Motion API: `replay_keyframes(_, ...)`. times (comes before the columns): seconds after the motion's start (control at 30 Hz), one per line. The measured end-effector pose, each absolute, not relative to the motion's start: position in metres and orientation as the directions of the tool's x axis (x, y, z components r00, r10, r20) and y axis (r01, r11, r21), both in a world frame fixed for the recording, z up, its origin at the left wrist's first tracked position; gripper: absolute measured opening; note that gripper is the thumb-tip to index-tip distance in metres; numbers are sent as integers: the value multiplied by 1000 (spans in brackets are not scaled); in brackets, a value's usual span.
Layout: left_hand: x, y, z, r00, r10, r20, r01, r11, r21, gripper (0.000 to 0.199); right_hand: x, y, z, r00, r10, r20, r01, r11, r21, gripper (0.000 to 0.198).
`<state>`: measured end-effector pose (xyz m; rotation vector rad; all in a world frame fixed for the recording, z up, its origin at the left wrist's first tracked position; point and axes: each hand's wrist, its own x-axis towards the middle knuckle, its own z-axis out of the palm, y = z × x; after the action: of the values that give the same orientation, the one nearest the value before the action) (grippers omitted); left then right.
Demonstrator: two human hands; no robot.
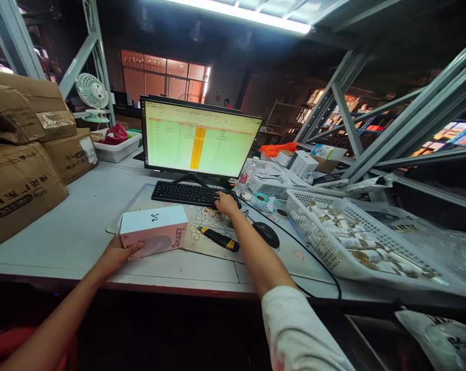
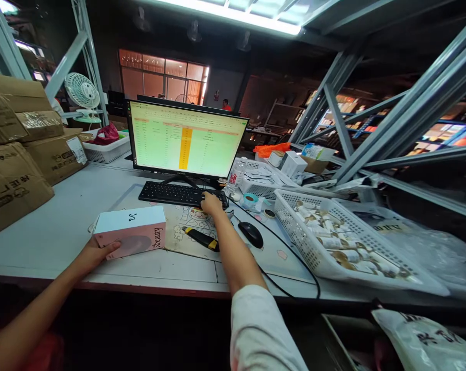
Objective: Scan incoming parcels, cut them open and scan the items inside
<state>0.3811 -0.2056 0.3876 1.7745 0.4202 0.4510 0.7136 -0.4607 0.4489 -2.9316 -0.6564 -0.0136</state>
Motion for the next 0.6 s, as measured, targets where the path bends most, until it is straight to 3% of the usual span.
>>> replay_keyframes(0.17, 381, -201, 380, 852, 517, 80, 64, -256, 964, 86, 715, -456, 443, 910, 412, -34, 403, -902, -159, 35)
replay_keyframes(0.3, 384, -198, 370, 855, 511, 90, 57, -265, 963, 84, 708, -455, 468, 869, 495, -19, 478, -847, -233, 33)
replay_keyframes(0.4, 386, -198, 370, 860, 503, 86, 51, -253, 966, 82, 682, -440, 494, 743, 669, 33, 639, -693, -335, 45)
replay_keyframes(0.47, 384, -198, 374, 863, 498, 85, 45, -242, 969, 81, 649, -427, 506, 545, 837, 51, 775, -479, -413, 57)
replay_keyframes(0.53, 377, -199, 377, 861, 495, 112, 26, -264, 964, 81, 608, -417, 511, 360, 931, 55, 848, -302, -435, 81)
replay_keyframes(0.6, 369, -201, 380, 860, 491, 137, 46, -342, 938, 76, 566, -412, 511, 391, 920, 33, 860, -353, -367, 99)
